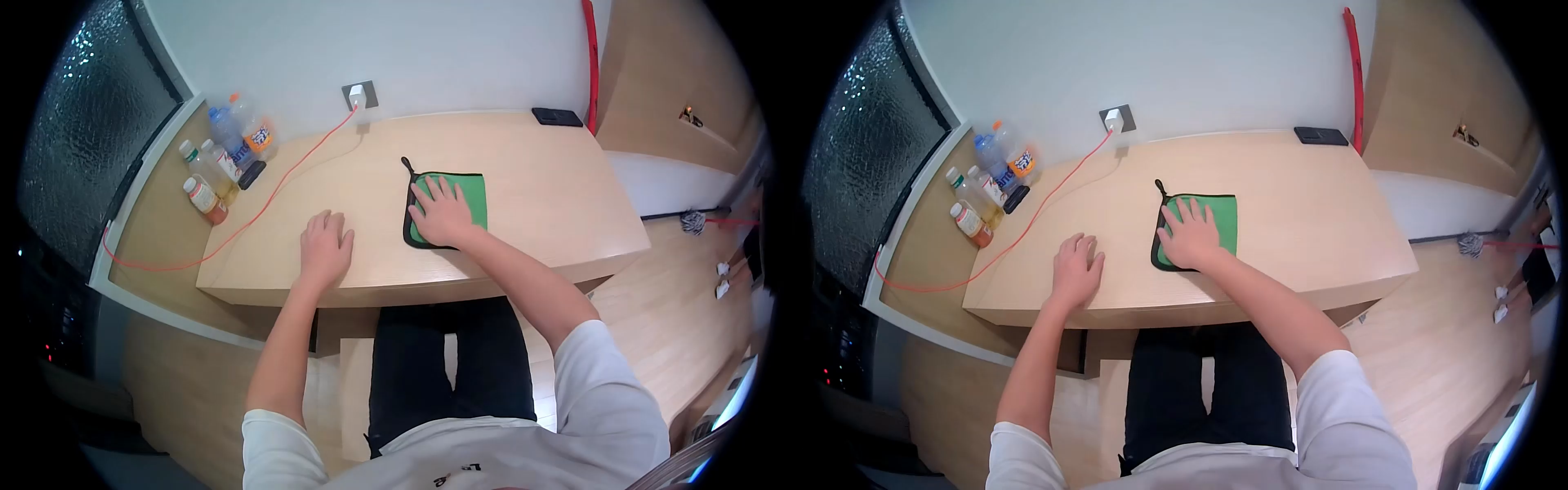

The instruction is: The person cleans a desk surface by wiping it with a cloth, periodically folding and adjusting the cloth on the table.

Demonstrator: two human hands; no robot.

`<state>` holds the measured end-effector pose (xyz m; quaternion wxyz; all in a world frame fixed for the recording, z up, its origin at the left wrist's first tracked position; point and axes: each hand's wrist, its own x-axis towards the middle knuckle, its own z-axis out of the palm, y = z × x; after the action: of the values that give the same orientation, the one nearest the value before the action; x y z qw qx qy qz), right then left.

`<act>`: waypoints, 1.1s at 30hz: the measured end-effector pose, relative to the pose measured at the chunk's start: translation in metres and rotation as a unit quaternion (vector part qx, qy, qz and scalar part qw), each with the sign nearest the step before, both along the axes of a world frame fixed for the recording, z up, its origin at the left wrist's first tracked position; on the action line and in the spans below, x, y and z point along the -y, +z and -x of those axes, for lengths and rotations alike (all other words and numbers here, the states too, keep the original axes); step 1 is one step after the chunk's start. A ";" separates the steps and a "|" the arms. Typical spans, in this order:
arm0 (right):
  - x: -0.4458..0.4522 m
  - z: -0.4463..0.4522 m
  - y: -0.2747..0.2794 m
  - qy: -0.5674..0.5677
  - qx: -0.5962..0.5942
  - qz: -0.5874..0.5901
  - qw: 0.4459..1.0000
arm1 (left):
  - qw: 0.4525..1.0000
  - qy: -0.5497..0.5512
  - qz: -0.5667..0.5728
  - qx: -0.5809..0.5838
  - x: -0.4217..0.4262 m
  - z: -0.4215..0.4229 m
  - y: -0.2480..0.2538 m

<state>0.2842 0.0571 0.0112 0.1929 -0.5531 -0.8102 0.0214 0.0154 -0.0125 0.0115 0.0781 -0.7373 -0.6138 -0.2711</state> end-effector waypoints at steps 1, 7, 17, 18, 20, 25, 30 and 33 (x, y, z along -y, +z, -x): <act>-0.001 -0.006 -0.005 0.010 0.013 0.019 1.000 | 1.000 0.011 0.018 -0.019 -0.009 0.003 -0.003; 0.003 -0.162 0.007 -0.043 0.020 0.058 0.997 | 0.992 0.034 0.115 -0.039 -0.042 0.047 -0.007; -0.023 -0.378 -0.022 -0.321 0.226 0.113 0.913 | 0.996 0.067 0.031 -0.048 -0.058 0.071 -0.013; -0.042 -0.364 -0.031 -0.290 0.203 0.089 0.931 | 0.997 0.065 0.012 -0.051 -0.057 0.068 -0.011; -0.076 -0.317 -0.047 -0.226 0.153 0.030 0.962 | 1.000 -0.025 -0.005 0.011 -0.048 0.058 -0.007; -0.068 -0.080 -0.002 -0.079 0.018 0.041 0.996 | 0.923 -0.270 -0.109 0.252 0.039 -0.074 0.104; -0.041 0.016 -0.004 0.086 0.023 0.013 0.996 | 0.812 -0.476 -0.138 0.308 0.119 -0.141 0.185; -0.045 0.006 -0.008 0.101 -0.034 0.007 0.994 | 0.775 -0.524 -0.083 0.345 0.133 -0.159 0.198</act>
<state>0.2779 0.1022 0.0033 0.2131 -0.4691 -0.8546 0.0653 0.1742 -0.1453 0.2091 -0.2321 -0.7928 -0.0939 -0.5556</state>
